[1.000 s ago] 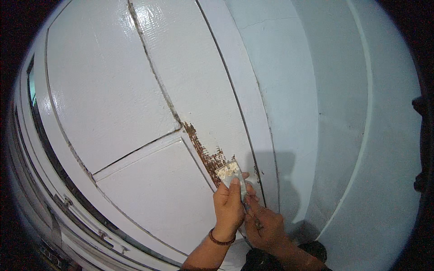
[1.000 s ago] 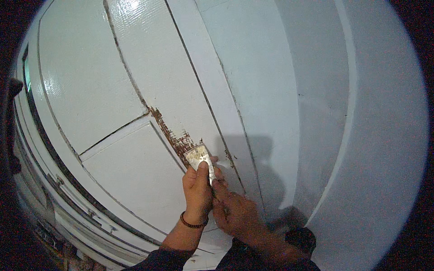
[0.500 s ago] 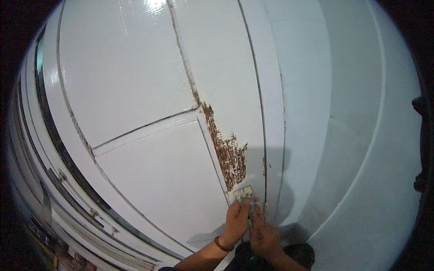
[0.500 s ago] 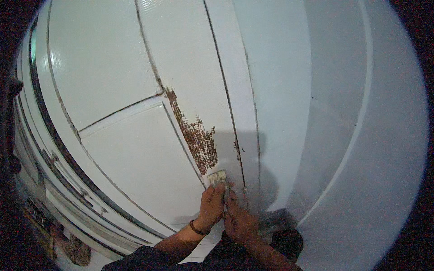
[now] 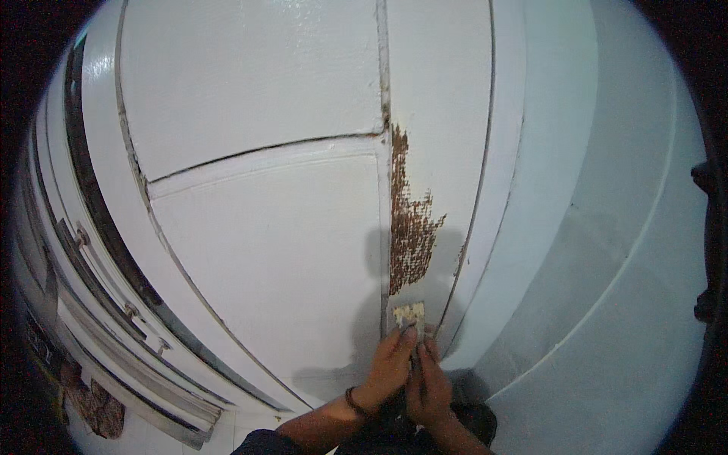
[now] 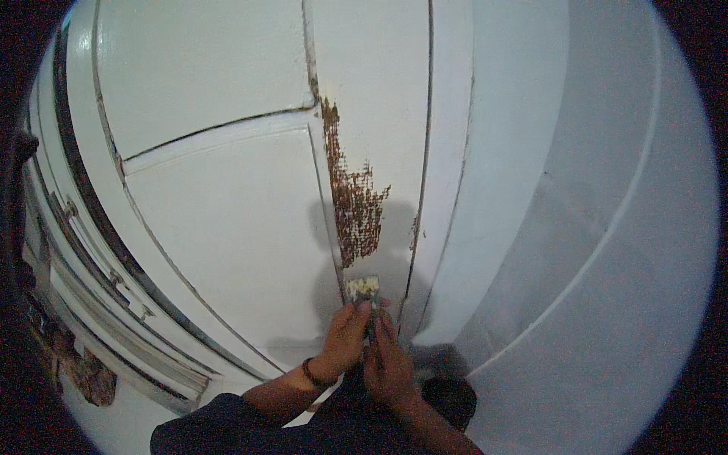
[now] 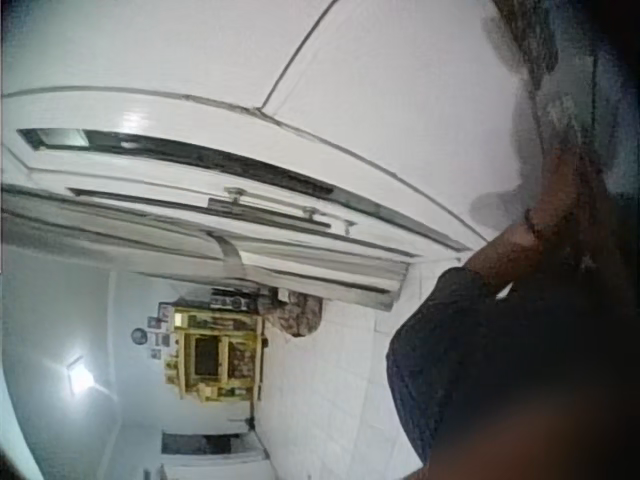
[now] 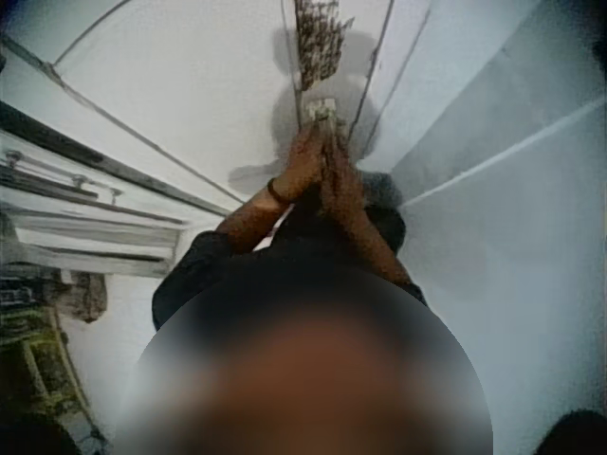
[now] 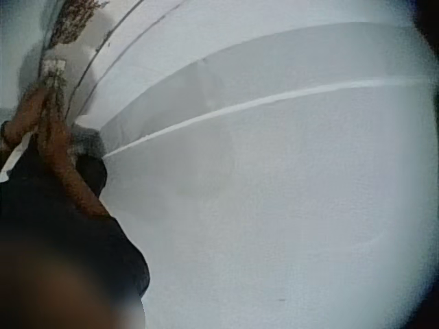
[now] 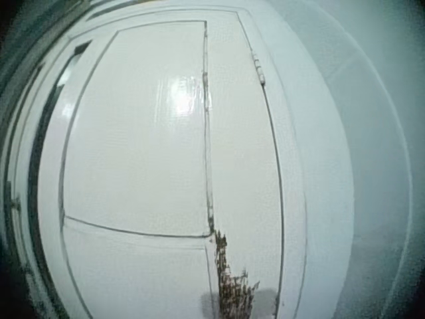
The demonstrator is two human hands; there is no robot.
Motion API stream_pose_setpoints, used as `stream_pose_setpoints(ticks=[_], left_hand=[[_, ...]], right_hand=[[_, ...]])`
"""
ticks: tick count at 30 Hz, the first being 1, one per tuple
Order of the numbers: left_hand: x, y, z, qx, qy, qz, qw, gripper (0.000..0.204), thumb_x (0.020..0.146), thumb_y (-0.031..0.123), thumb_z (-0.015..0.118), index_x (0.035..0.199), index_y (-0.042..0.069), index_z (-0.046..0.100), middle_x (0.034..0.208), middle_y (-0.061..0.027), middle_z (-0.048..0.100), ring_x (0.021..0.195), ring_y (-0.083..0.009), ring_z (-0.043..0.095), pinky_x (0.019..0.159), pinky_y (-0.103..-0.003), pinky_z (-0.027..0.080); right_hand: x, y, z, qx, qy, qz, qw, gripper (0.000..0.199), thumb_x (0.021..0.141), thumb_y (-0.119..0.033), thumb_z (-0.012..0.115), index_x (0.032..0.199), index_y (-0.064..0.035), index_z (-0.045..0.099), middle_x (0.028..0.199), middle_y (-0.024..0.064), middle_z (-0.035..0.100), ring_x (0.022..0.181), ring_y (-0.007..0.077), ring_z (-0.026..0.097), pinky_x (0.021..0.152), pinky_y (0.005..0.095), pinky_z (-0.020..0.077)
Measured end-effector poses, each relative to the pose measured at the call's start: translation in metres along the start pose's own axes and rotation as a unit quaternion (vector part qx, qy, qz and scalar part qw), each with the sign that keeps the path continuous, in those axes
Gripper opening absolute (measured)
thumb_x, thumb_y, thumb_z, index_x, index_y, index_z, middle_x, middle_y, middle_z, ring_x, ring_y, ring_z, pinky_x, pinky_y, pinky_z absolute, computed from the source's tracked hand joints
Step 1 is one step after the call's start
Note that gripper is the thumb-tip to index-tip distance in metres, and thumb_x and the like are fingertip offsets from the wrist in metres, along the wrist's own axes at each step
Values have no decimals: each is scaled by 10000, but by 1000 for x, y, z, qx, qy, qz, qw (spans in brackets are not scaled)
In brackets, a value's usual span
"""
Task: The person uses a metal scraper to remove old paint from a white surface. They repeatedly scrape a vertical seam, revealing brown material underneath the white paint.
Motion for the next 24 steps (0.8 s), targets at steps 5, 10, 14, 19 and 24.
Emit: stream_pose_setpoints(ticks=[5, 10, 14, 19, 24], left_hand=[[8, -4, -10, -85, 17, -13, 996, 375, 1106, 235, 365, 1150, -40, 616, 937, -120, 690, 855, -182, 658, 806, -324, 549], [13, -8, -7, -122, 3, -16, 992, 359, 1097, 237, 379, 1233, -11, 599, 993, -134, 692, 915, -228, 683, 851, -370, 568], [15, 2, -10, 10, 35, 37, 999, 351, 1097, 231, 390, 1195, -14, 622, 940, -99, 683, 877, -198, 667, 814, -345, 557], [18, 2, -8, -6, 20, 10, 1000, 351, 1093, 231, 408, 1181, -13, 644, 980, -93, 700, 887, -170, 659, 785, -325, 548], [23, 1, -7, 1, 17, 18, 1000, 359, 1096, 250, 413, 1181, -8, 649, 972, -85, 698, 858, -147, 646, 754, -302, 544]], right_hand=[[6, 11, 18, 58, -57, 99, 992, 537, 959, -34, 519, 1476, 56, 399, 1428, 335, 485, 1263, 490, 545, 937, 492, 539], [11, 11, 25, 54, -23, 89, 994, 537, 958, -52, 523, 1474, 51, 416, 1427, 326, 492, 1151, 482, 623, 889, 485, 556], [17, 5, 20, -26, 34, 39, 998, 544, 971, -118, 521, 1478, 48, 415, 1425, 326, 499, 1110, 472, 647, 884, 464, 563], [19, 7, 20, 1, 8, 55, 998, 515, 982, -69, 481, 1472, 73, 410, 1463, 363, 431, 1318, 484, 497, 1072, 482, 445], [20, 9, 19, -45, 21, 27, 998, 585, 966, -167, 505, 1508, 21, 390, 1503, 295, 425, 1037, 483, 663, 811, 479, 575]])
Point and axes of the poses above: each hand's wrist, its own x-axis towards the middle knuckle, its own z-axis out of the palm, y = z × x, the point moved 8 cm from there along x, towards the middle knuckle
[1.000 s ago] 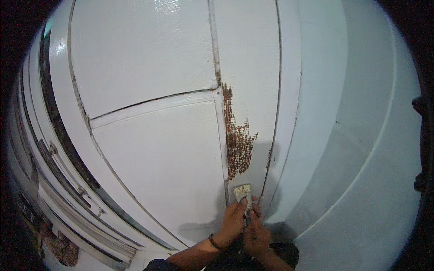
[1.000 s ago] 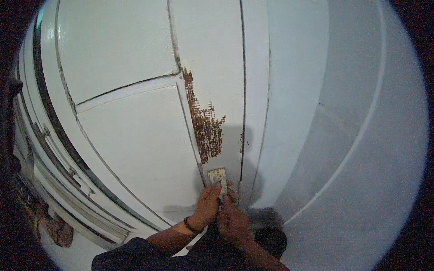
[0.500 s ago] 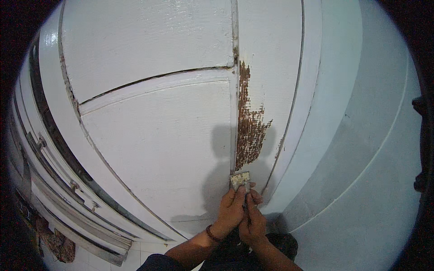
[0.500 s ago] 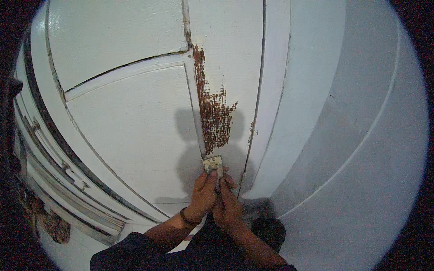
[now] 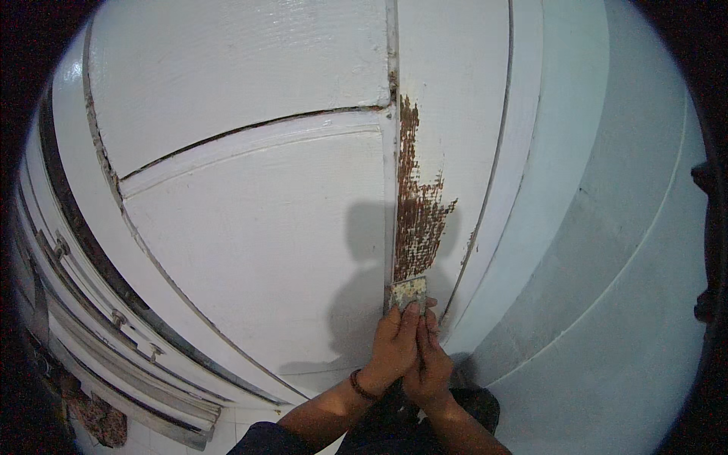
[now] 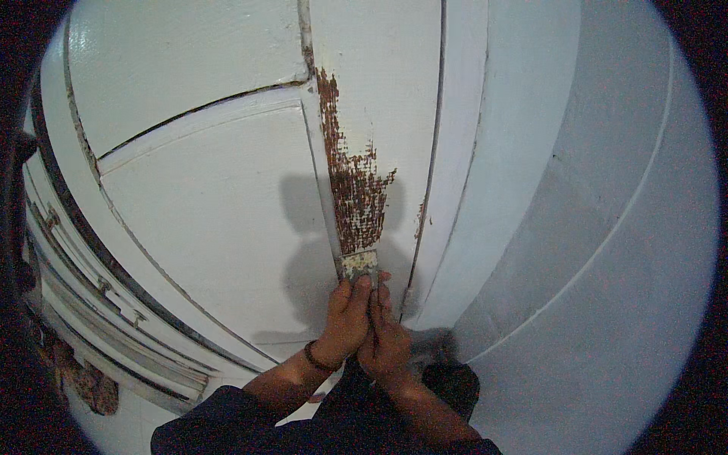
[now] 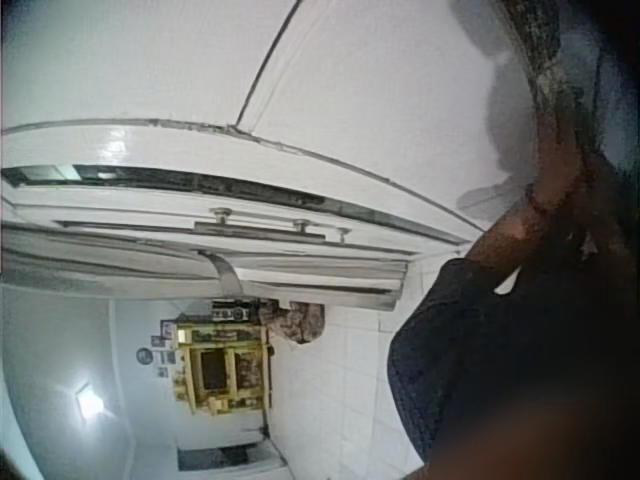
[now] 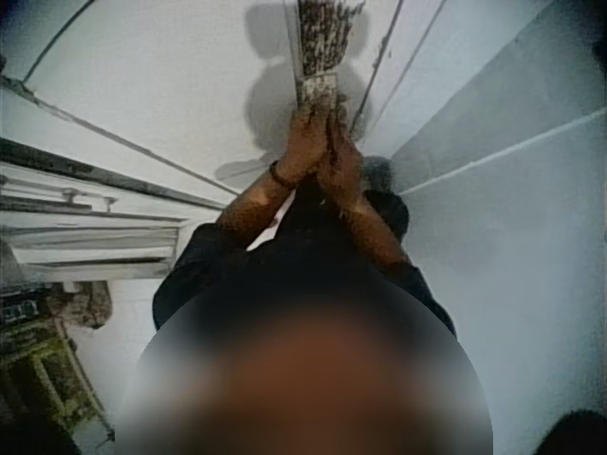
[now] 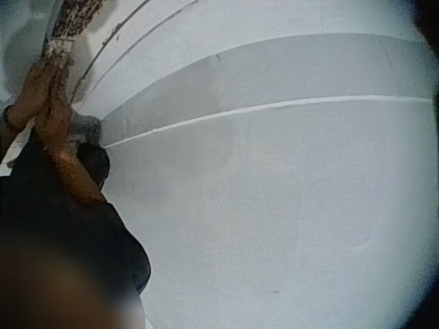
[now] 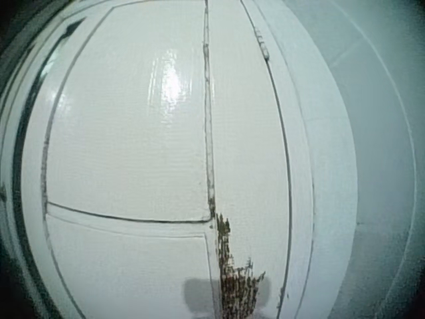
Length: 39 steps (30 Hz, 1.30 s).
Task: The person uses a metal scraper to remove old paint from a white surface. They repeatedly scrape a vertical seam, revealing brown material underneath the white paint.
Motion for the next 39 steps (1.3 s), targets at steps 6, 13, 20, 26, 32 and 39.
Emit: stream_pose_setpoints(ticks=[6, 13, 20, 26, 32, 39], left_hand=[[-1, -2, -1, 26, 26, 12, 999, 340, 1094, 225, 408, 1178, -3, 645, 918, -75, 676, 808, -151, 633, 732, -295, 535], [-3, -6, 4, -40, 12, -56, 998, 335, 1087, 192, 406, 1155, -25, 652, 949, -107, 701, 839, -166, 657, 764, -319, 544], [-2, 4, 8, -40, -4, -24, 999, 337, 1098, 250, 417, 1166, 3, 636, 861, -67, 658, 719, -148, 616, 645, -293, 536], [-1, 25, 8, 31, 8, 46, 998, 338, 1095, 235, 401, 1175, -3, 628, 854, -66, 652, 746, -151, 618, 685, -300, 540], [-2, 14, 8, -29, 23, -2, 999, 319, 1096, 197, 401, 1153, -19, 629, 821, -62, 653, 697, -126, 615, 643, -283, 530], [-2, 21, 9, -5, 13, 6, 1000, 323, 1094, 195, 404, 1157, -24, 632, 813, -63, 652, 707, -133, 624, 651, -285, 531]], right_hand=[[1, -1, -1, 3, -22, 16, 1000, 629, 953, -144, 510, 1550, -39, 340, 1532, 281, 391, 925, 482, 688, 766, 485, 584], [3, -1, -6, 43, -50, 58, 996, 576, 967, -161, 503, 1501, 26, 396, 1496, 326, 409, 1107, 470, 648, 862, 441, 572], [2, -1, -5, 19, -29, 38, 999, 574, 957, -171, 505, 1492, 19, 421, 1513, 318, 392, 1079, 445, 672, 835, 439, 581], [6, 0, -9, 48, -43, 77, 995, 561, 951, -114, 508, 1492, 10, 425, 1498, 329, 407, 1195, 441, 612, 914, 432, 556], [6, -5, -10, 58, -35, 57, 996, 547, 957, -94, 494, 1486, 27, 426, 1477, 339, 430, 1255, 453, 564, 969, 435, 527], [9, -8, -10, 41, -16, 13, 999, 610, 941, -122, 526, 1525, -23, 378, 1537, 279, 379, 916, 479, 682, 743, 478, 577]])
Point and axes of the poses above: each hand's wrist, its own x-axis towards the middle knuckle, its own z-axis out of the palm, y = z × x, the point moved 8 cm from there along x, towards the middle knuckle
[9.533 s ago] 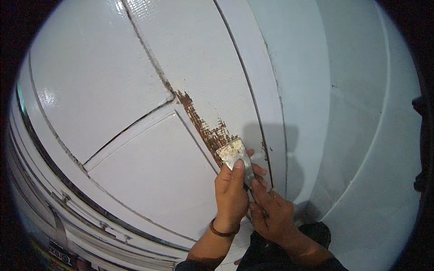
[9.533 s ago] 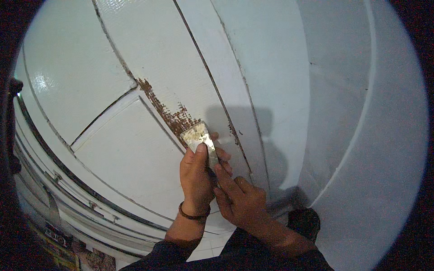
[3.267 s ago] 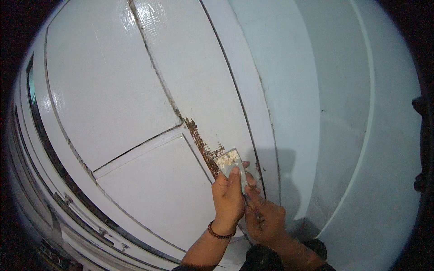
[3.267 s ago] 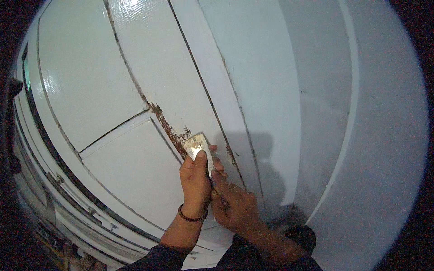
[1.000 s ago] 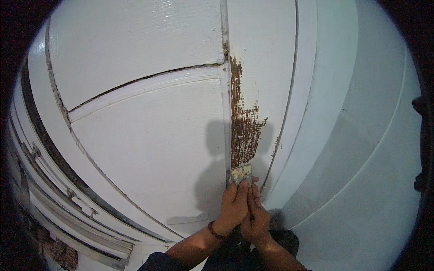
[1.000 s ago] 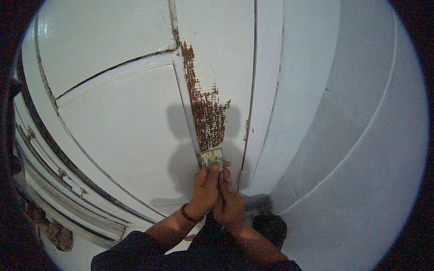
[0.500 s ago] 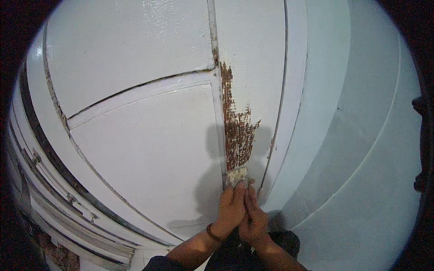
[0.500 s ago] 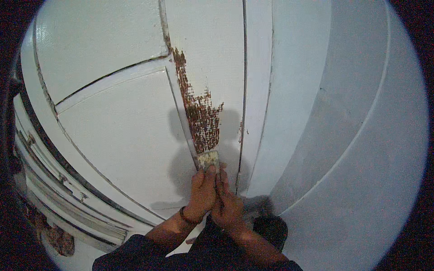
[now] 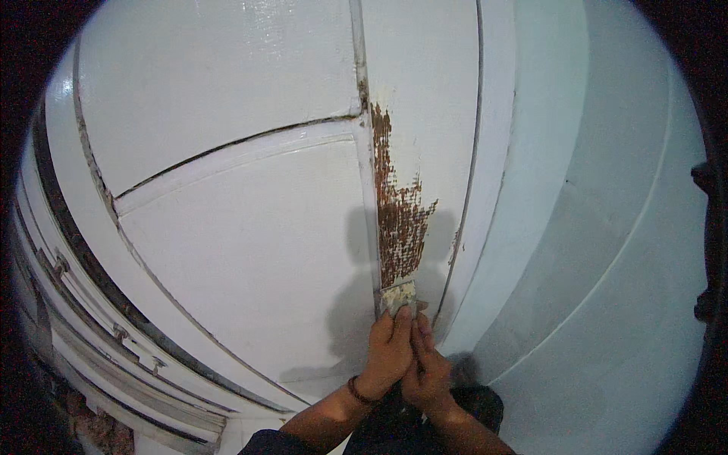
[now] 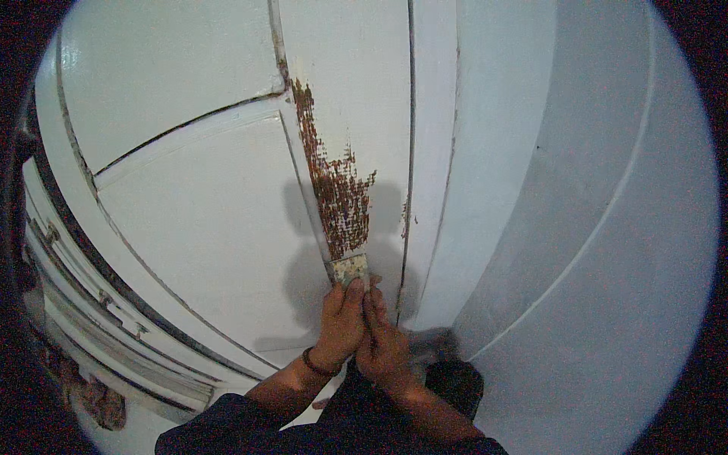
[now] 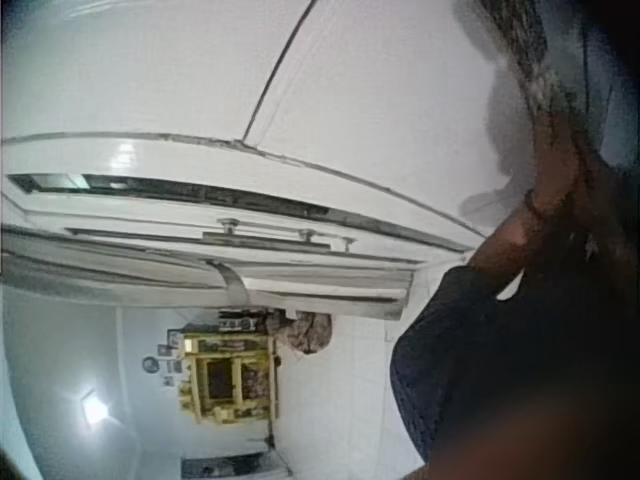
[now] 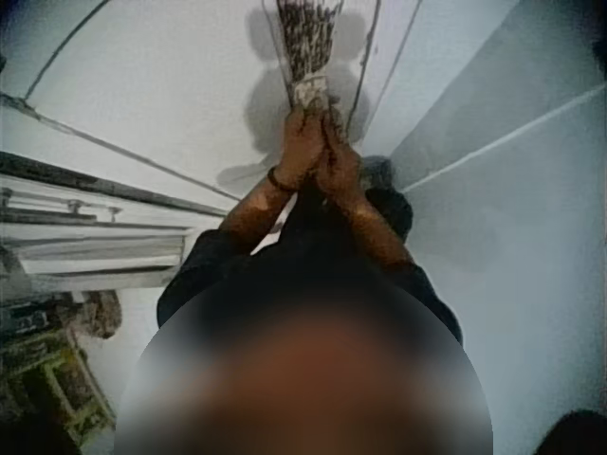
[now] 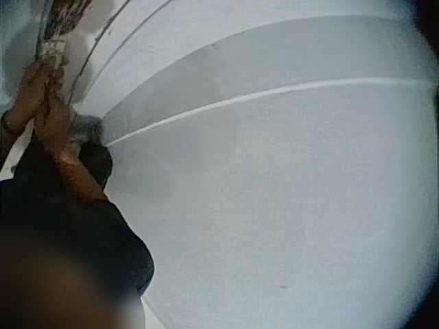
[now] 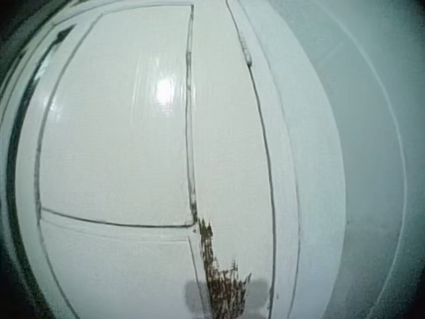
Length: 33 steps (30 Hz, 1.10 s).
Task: The person uses a metal scraper to remove old paint from a white surface. They repeatedly scrape a vertical seam, revealing brown material underneath the white paint.
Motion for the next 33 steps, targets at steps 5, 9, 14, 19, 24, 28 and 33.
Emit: stream_pose_setpoints(ticks=[5, 9, 14, 19, 24, 28, 33], left_hand=[[9, 14, 2, 26, -3, 77, 997, 333, 1094, 198, 400, 1160, -23, 640, 820, -62, 654, 758, -130, 632, 691, -286, 533], [8, -1, 1, 20, 2, 18, 1000, 348, 1098, 229, 400, 1158, -22, 633, 827, -64, 652, 738, -138, 623, 673, -288, 534], [11, 4, 8, -90, -22, 16, 996, 356, 1096, 248, 398, 1135, -14, 635, 824, -79, 651, 669, -174, 626, 602, -304, 543], [7, 10, 10, -51, -9, -25, 998, 352, 1093, 242, 400, 1147, -14, 637, 851, -78, 655, 666, -169, 621, 604, -305, 546], [10, 25, 11, 29, 1, 44, 999, 352, 1085, 235, 409, 1167, -15, 642, 850, -80, 655, 714, -168, 633, 629, -314, 550], [11, 18, 14, -43, -8, -22, 999, 361, 1084, 244, 412, 1169, -21, 643, 858, -81, 655, 743, -166, 637, 647, -309, 549], [10, 30, 15, 12, -8, 35, 999, 362, 1089, 249, 408, 1168, -20, 638, 858, -86, 656, 697, -168, 629, 639, -312, 549]], right_hand=[[9, -3, -8, 34, 24, 22, 999, 539, 954, -72, 494, 1480, 27, 437, 1489, 319, 432, 1295, 444, 531, 1000, 432, 506], [8, -4, -7, 27, -10, 53, 998, 536, 955, -66, 486, 1481, 23, 437, 1475, 320, 447, 1309, 439, 519, 1021, 429, 493], [13, -1, -9, 23, -12, 56, 998, 540, 959, -64, 486, 1487, 22, 423, 1446, 330, 470, 1292, 445, 530, 1019, 431, 498], [12, -4, -10, 24, -25, 65, 997, 543, 947, -49, 493, 1481, 29, 429, 1437, 343, 468, 1259, 462, 550, 1011, 434, 501], [18, -12, -19, 36, 18, 18, 999, 538, 946, -47, 494, 1476, 28, 436, 1439, 337, 474, 1224, 457, 584, 992, 435, 514], [22, -12, -20, -3, -3, 24, 1000, 549, 939, -42, 493, 1480, 26, 433, 1441, 336, 475, 1193, 443, 615, 950, 423, 537], [18, -6, -18, 55, -26, 82, 995, 552, 937, -40, 492, 1480, 31, 428, 1453, 336, 462, 1242, 440, 581, 953, 413, 537]])
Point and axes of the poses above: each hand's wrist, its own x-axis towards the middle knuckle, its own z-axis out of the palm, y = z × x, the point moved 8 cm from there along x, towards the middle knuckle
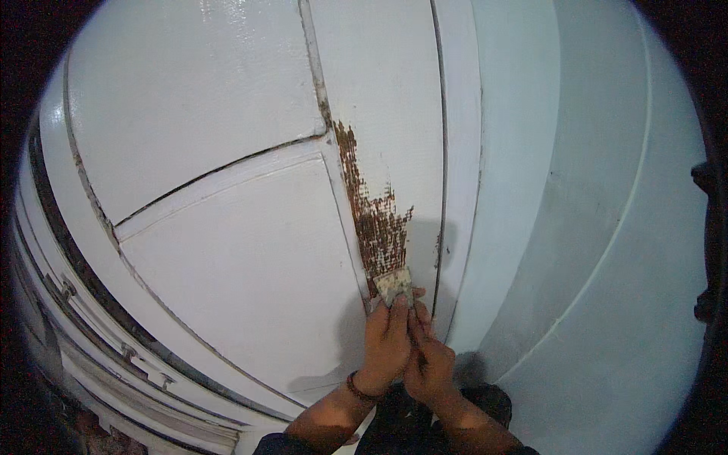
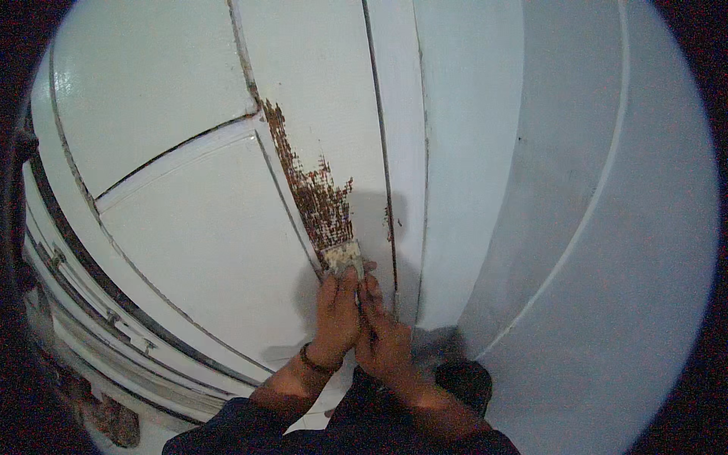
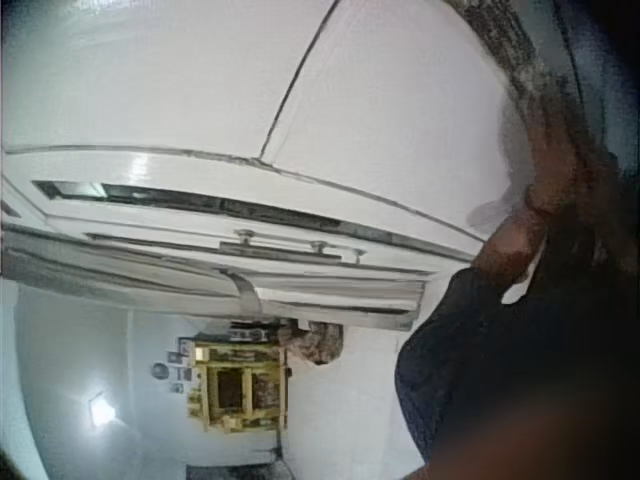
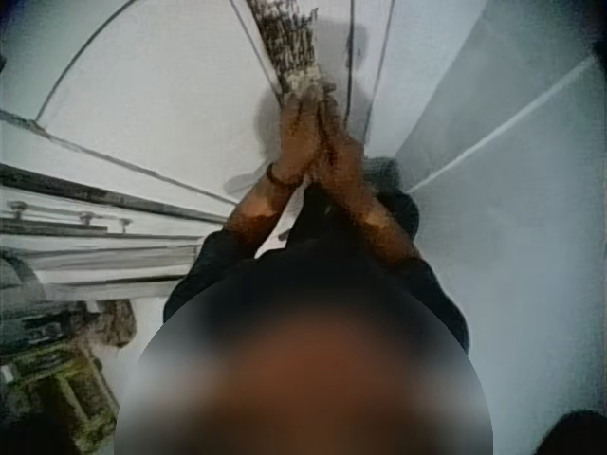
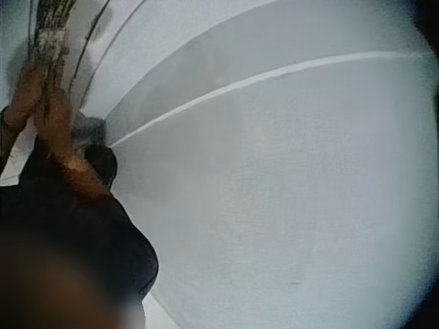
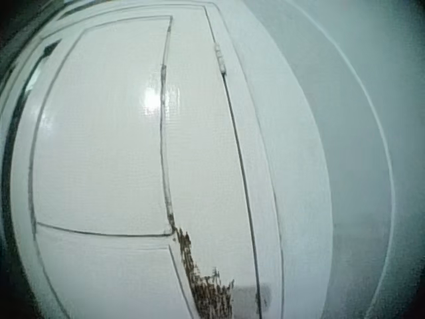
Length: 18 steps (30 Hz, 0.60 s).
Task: The person uses a metal scraper to remove old paint from a white surface. They repeatedly scrape a vertical seam, revealing brown material underneath the white paint.
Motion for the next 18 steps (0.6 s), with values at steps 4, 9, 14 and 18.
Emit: stream_pose_setpoints(ticks=[4, 9, 14, 18], left_hand=[[-1, -7, 0, -28, -4, -43, 999, 355, 1088, 242, 406, 1170, -17, 635, 870, -89, 660, 752, -162, 634, 666, -309, 549], [2, 1, 1, -25, 1, -8, 1000, 345, 1086, 236, 416, 1170, -17, 636, 904, -78, 667, 818, -152, 632, 704, -305, 550], [0, 2, 2, -7, 8, -17, 1000, 338, 1098, 220, 379, 1158, -19, 610, 828, -67, 630, 701, -144, 606, 635, -294, 535], [-1, -1, 2, -68, 11, -51, 996, 335, 1089, 235, 418, 1160, -5, 640, 889, -69, 656, 789, -141, 615, 699, -281, 542]], right_hand=[[0, -6, -1, -24, 20, -39, 999, 547, 936, -41, 507, 1474, 28, 439, 1438, 342, 472, 1206, 433, 609, 898, 414, 563], [2, -5, -2, -23, 18, -27, 999, 538, 932, -24, 502, 1465, 28, 452, 1423, 343, 485, 1227, 443, 589, 929, 422, 552], [1, -10, -2, -18, 6, -35, 999, 553, 920, -25, 519, 1466, 28, 450, 1470, 324, 449, 1244, 450, 569, 946, 425, 546], [2, -10, -2, -11, 18, -30, 999, 572, 920, -19, 521, 1485, 14, 429, 1474, 323, 443, 1250, 442, 565, 945, 423, 545]])
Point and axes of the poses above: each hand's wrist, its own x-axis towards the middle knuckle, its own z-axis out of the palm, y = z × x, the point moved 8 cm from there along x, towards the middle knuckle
